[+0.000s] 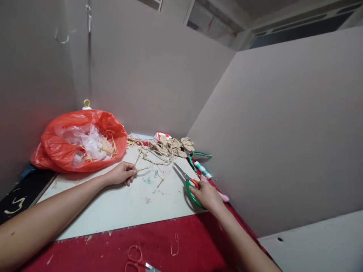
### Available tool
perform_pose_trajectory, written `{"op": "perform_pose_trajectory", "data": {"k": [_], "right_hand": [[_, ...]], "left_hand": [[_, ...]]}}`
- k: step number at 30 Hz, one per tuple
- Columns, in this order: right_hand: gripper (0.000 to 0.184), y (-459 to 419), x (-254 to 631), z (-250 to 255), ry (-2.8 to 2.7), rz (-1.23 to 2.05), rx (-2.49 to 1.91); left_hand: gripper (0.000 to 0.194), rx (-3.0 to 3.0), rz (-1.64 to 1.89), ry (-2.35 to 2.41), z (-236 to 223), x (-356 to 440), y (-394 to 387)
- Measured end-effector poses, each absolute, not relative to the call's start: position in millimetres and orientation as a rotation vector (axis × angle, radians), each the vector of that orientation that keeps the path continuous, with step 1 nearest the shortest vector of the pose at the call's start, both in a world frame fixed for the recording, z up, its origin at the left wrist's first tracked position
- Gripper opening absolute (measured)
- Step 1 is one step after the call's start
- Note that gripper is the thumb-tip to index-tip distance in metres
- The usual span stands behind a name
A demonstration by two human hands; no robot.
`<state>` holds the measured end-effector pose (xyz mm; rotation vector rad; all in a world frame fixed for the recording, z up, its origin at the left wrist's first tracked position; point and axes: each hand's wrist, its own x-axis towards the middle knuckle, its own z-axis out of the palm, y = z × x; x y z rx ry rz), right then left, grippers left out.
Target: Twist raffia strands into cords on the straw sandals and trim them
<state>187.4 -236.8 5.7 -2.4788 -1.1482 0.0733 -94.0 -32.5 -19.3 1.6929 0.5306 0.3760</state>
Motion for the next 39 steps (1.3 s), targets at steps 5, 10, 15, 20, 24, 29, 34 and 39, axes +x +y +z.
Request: {"op": "perform_pose_trajectory", "data": {"k": [5,10,15,20,24,29,34,39], "right_hand": [[0.032,-235,161,-5,-1.338,0.272,-2.199],[0.034,-262,123,-4,-1.512,0.638,-1.911],[0.032,-252,108,11,-1.712,0.668,-2.091],[0.035,-225,107,16,-1.798,0.592,-2.218],[0.037,-214,102,13,-1.838,0.573,-2.217],[0.035,-204,92,11,-1.802,0.503,-2.224],[0.030,-197,85,6,-1.805,0.447,-2.237],[0.025,-195,80,6,-1.723,0.494,-2.187]], "left_hand": [[0.028,1.643,0.363,0.534,-18,-94,-35],[0.029,1.524,0.392,0.552,-18,-92,-36],[0.031,1.438,0.445,0.560,-19,-90,-35],[0.033,1.375,0.511,0.587,-20,-89,-33],[0.033,1.333,0.543,0.559,-21,-88,-33],[0.029,1.329,0.495,0.537,-21,-88,-33],[0.028,1.343,0.468,0.545,-19,-89,-33],[0.030,1.322,0.450,0.525,-21,-89,-31]]}}
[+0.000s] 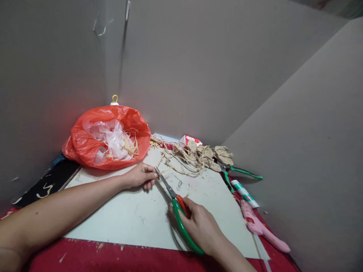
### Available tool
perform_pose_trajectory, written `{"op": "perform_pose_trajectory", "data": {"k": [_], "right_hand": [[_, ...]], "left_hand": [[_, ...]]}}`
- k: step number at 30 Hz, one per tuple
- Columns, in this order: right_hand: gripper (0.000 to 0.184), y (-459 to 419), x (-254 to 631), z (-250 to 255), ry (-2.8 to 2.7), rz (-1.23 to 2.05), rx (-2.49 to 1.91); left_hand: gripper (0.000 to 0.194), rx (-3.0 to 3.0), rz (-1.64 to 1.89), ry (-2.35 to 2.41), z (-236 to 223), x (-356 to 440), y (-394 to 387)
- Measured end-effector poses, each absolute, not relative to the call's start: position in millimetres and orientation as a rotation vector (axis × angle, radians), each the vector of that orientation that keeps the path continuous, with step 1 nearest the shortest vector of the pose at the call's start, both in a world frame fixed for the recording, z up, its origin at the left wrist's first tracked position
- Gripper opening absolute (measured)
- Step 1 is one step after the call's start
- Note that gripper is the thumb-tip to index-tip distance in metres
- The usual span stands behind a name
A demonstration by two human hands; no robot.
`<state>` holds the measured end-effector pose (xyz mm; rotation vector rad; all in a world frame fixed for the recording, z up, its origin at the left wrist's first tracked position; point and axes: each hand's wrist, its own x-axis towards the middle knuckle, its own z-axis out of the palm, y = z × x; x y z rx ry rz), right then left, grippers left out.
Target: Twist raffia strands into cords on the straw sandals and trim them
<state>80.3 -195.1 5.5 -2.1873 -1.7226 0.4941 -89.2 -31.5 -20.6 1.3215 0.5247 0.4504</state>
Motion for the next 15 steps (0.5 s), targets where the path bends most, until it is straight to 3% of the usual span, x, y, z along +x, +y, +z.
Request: {"op": "perform_pose_trajectory", "data": {"k": [7,15], "right_hand": [[0.031,-219,104,6,-1.644,0.395,-2.103],[0.042,-292,145,-4,-1.630,0.350,-2.589]], "left_hand": [[0.035,1.339,0.441,0.541,-23,-91,-29],[0.025,1.606,0.389,0.548,-21,-91,-36]]}}
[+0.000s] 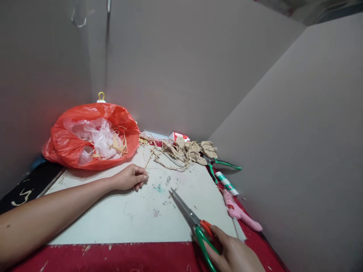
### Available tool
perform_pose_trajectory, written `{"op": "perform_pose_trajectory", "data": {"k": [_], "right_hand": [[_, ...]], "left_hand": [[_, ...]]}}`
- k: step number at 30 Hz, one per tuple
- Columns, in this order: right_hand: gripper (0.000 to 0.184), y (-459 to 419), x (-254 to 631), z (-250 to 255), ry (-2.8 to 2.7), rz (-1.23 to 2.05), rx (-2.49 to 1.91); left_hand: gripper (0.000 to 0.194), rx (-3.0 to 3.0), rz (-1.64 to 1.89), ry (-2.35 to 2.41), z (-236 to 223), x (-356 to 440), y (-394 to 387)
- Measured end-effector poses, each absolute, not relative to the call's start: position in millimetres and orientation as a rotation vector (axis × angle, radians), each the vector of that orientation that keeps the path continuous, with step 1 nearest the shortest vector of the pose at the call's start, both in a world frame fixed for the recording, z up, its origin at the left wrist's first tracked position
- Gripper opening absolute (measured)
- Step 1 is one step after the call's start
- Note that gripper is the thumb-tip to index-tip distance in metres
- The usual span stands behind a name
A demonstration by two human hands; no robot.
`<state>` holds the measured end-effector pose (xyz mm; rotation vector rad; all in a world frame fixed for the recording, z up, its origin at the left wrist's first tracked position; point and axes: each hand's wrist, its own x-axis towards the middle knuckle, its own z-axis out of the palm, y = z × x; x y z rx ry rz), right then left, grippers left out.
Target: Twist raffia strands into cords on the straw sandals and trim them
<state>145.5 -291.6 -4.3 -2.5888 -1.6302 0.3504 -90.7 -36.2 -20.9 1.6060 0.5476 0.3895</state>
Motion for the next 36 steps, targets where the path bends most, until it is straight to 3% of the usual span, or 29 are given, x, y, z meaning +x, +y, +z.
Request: {"op": "perform_pose_trajectory", "data": {"k": [4,7,10,14,21,29,36], "right_hand": [[0.042,-303,145,0,-1.684,0.465,-2.467],[0.033,-287,139,17,-1.675,0.352,-2.361],[0.033,-243,126,34,-1.713,0.244,-2.148],[0.030,-153,98,29,-1.964,0.352,-1.941],[0.008,-70,95,2,-2.253,0.242,-2.026],[0.026,-17,106,29,-2.085,0.211,-2.121],[0.003,40,69,14,-2.086,0.300,-2.219]], "left_hand": [[0.024,1.702,0.383,0.541,-22,-90,-38],[0.022,1.714,0.366,0.542,-23,-90,-37],[0.022,1.710,0.364,0.542,-24,-89,-37],[0.022,1.680,0.389,0.544,-25,-89,-39],[0.016,1.591,0.379,0.561,-24,-89,-41],[0.013,1.578,0.330,0.594,-20,-89,-40],[0.012,1.553,0.345,0.590,-22,-87,-40]]}}
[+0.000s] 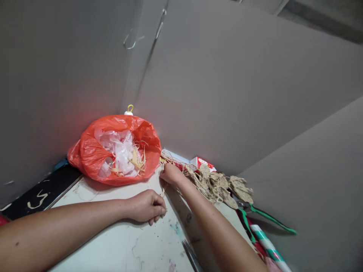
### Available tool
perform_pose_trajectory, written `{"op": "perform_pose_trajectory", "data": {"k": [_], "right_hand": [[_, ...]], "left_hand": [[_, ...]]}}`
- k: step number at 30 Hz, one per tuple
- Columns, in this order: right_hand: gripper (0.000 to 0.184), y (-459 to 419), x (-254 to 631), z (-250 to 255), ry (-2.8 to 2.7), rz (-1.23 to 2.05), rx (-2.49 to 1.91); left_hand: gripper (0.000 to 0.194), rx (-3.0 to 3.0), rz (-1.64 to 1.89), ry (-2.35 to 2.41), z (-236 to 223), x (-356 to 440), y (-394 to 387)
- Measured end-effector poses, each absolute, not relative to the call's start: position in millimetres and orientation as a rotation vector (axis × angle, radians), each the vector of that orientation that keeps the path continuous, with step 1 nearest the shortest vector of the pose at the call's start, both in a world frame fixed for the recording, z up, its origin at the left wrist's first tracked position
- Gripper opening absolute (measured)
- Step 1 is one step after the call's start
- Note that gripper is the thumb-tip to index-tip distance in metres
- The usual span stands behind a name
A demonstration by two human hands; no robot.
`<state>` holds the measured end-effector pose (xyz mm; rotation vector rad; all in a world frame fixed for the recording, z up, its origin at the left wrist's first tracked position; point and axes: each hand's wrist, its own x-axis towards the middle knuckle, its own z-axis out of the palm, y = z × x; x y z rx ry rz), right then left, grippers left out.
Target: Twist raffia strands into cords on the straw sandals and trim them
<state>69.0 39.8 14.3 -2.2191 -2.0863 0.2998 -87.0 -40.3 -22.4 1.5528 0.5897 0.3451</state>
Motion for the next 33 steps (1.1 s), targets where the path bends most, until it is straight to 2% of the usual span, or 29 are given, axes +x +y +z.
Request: {"op": "perform_pose_trajectory", "data": {"k": [3,8,11,12,13,15,17,22,25,27,30,33], "right_hand": [[0.009,37,77,25,-2.055,0.356,-2.192],[0.022,13,65,81,-1.919,0.413,-1.997],[0.018,11,44,111,-1.869,0.442,-1.718],[0.013,14,42,118,-1.927,0.556,-1.754],[0.018,15,44,122,-1.999,0.643,-1.854],[0.030,11,57,124,-2.027,0.553,-1.943],[0.037,-6,78,119,-1.955,0.439,-1.890],[0.028,-80,113,70,-2.102,0.581,-1.676],[0.046,-111,107,34,-2.332,0.552,-1.505],[0.045,-120,99,19,-2.434,0.377,-1.472],[0.028,-117,94,8,-2.500,0.044,-1.476],[0.025,-110,98,1,-2.539,-0.148,-1.367]], "left_hand": [[0.011,1.549,0.346,0.596,-23,-87,-39],[0.013,1.568,0.319,0.590,-24,-87,-39],[0.018,1.600,0.324,0.573,-23,-87,-38],[0.019,1.613,0.324,0.576,-22,-87,-37],[0.020,1.624,0.314,0.579,-21,-86,-36],[0.021,1.637,0.295,0.588,-20,-86,-35],[0.021,1.640,0.282,0.586,-18,-86,-35],[0.019,1.610,0.296,0.550,-17,-87,-36],[0.019,1.604,0.316,0.541,-18,-88,-36],[0.019,1.612,0.314,0.533,-17,-87,-35],[0.021,1.584,0.299,0.541,-17,-87,-35],[0.023,1.570,0.288,0.548,-15,-87,-35]]}}
